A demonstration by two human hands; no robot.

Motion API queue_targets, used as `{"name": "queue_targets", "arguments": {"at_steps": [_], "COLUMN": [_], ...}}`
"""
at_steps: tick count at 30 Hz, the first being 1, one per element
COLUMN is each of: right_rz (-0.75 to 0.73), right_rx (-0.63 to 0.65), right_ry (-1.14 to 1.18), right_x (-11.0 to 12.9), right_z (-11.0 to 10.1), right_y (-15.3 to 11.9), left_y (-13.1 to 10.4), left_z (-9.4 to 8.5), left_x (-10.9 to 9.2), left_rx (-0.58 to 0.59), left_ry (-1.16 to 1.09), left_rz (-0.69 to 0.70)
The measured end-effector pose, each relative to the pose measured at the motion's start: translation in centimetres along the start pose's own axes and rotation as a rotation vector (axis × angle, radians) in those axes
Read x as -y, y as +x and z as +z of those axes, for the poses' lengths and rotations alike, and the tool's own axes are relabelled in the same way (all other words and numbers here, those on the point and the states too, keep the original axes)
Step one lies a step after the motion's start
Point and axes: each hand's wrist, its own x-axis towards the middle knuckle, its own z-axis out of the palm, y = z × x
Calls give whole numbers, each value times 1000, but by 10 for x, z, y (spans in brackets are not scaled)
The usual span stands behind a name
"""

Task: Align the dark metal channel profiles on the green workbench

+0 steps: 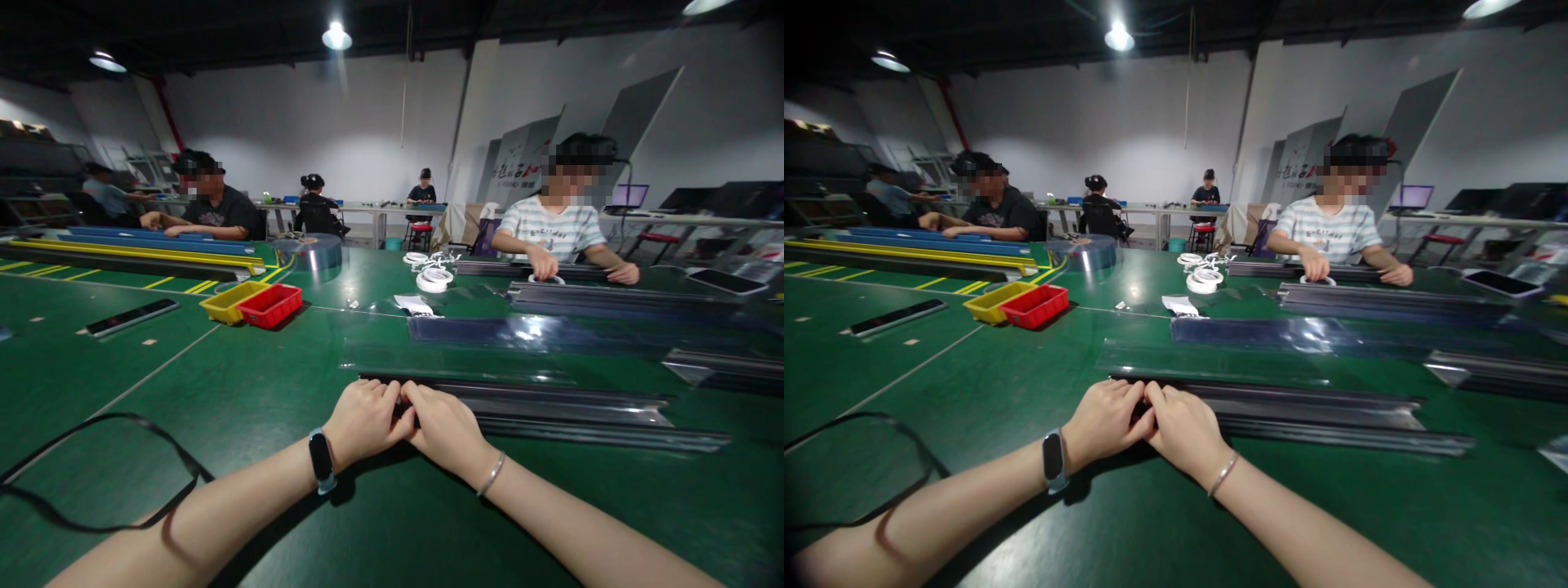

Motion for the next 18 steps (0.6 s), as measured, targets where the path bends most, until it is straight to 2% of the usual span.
{"name": "queue_targets", "arguments": {"at_steps": [5,10,13,18], "right_rz": [-20,23,46,29], "right_rx": [29,-15,-34,23], "right_ry": [-32,18,59,36], "right_x": [1,2,3,3], "right_z": [-3,-5,-7,-10], "right_y": [2,0,0,2], "left_y": [-1,-3,-2,-1], "left_z": [3,5,5,5], "left_x": [1,3,3,2], "left_rx": [-63,-105,-97,-78], "left_ry": [23,11,-5,22], "left_rz": [38,79,80,55]}}
